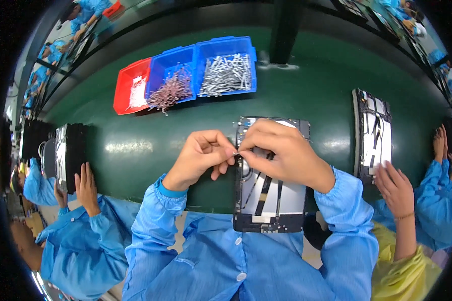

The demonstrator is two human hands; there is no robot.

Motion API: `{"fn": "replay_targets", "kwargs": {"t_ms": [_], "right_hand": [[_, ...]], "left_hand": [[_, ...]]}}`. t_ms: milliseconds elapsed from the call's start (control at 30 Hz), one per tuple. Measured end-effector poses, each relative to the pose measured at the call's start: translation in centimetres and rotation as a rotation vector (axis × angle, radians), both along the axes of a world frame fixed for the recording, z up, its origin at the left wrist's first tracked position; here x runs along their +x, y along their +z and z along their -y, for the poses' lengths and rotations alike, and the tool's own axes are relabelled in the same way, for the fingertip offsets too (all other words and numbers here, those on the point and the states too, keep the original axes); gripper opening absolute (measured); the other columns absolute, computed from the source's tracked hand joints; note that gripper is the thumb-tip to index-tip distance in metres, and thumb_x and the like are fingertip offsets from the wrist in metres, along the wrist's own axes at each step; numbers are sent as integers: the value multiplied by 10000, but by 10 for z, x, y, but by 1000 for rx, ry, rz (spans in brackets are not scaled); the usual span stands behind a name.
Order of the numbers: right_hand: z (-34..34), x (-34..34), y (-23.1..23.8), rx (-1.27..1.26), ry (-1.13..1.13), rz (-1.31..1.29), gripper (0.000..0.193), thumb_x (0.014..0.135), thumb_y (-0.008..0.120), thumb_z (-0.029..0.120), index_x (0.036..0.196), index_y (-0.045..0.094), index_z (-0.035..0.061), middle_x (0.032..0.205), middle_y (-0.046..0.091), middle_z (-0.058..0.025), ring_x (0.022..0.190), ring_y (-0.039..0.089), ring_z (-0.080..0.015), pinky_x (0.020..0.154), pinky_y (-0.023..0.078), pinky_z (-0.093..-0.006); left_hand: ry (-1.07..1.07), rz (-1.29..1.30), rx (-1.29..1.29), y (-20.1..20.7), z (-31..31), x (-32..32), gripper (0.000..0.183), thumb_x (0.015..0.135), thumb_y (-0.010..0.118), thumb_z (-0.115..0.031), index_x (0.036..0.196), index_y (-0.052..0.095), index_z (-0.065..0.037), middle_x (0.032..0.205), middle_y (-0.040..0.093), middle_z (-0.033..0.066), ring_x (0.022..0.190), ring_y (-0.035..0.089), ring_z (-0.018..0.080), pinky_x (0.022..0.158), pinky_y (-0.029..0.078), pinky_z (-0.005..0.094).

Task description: The person assembles internal components into a tablet frame by placing a circuit board and ribbon cables into the frame, then securing them with screws using a precision screwdriver.

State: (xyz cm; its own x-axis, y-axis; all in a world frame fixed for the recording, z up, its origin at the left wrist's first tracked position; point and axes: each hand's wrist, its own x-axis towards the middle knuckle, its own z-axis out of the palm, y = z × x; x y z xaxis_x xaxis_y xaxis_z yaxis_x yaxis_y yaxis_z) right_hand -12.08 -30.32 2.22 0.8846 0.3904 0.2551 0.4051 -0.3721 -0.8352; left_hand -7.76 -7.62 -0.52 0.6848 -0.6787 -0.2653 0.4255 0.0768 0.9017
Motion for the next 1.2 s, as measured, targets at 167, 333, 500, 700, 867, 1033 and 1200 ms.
{"fn": "replay_targets", "kwargs": {"t_ms": [167, 333, 500, 700, 867, 1033, 1200], "right_hand": [[0, -16, 1, 272, -271, 95, 91, 847, 729, -32, 924, 688, -7, 930, 592, -52, 734, 555, -71, 624, 448, -207], [21, -27, -6, 527, -362, -129, 40, 933, 659, -18, 946, 623, -31, 870, 610, -8, 736, 547, -27, 637, 431, -175], [34, -36, -20, 549, -521, -233, 47, 947, 665, 17, 946, 632, -16, 829, 657, 3, 718, 566, -16, 620, 413, -166], [29, -53, -41, 688, -556, -235, 56, 967, 641, 18, 981, 602, -20, 824, 634, 6, 720, 565, -14, 615, 423, -166], [15, -60, -49, 664, -617, -163, 62, 970, 638, 18, 978, 600, -29, 825, 636, 2, 723, 570, -10, 616, 443, -160], [17, -59, -55, 685, -624, -133, 77, 957, 659, 18, 978, 609, -36, 827, 662, -33, 728, 601, -31, 621, 473, -171], [34, -56, -27, 713, -619, -56, 83, 949, 664, 20, 960, 606, -39, 846, 699, -98, 662, 609, -65, 586, 486, -190]], "left_hand": [[424, 326, 204, 29, -15, 4, 73, 954, 637, -78, 979, 669, -17, 733, 640, 9, 521, 570, 54, 436, 444, 206], [1199, 1047, 813, 28, -94, 85, 176, 932, 704, -146, 989, 746, 15, 698, 665, 41, 570, 564, 81, 535, 434, 241], [947, 1403, 1268, 4, -117, 93, 214, 926, 669, -188, 1032, 754, -23, 862, 718, 196, 702, 698, 318, 660, 537, 375], [236, 647, 680, 34, -33, -18, 411, 902, 742, -243, 1181, 658, 47, 898, 730, 106, 619, 616, 108, 551, 475, 278], [-67, 342, 482, 6, -3, -52, 721, 927, 742, -287, 1440, 409, 95, 1096, 677, 163, 732, 659, 119, 599, 518, 256], [-44, -156, 224, 12, 29, -45, 516, 938, 724, -298, 1308, 561, 23, 1023, 702, 71, 805, 685, 99, 586, 520, 223], [-138, -199, 134, 24, 50, -43, 245, 942, 666, -191, 1115, 682, -18, 948, 701, 21, 784, 667, 96, 594, 521, 247]]}}
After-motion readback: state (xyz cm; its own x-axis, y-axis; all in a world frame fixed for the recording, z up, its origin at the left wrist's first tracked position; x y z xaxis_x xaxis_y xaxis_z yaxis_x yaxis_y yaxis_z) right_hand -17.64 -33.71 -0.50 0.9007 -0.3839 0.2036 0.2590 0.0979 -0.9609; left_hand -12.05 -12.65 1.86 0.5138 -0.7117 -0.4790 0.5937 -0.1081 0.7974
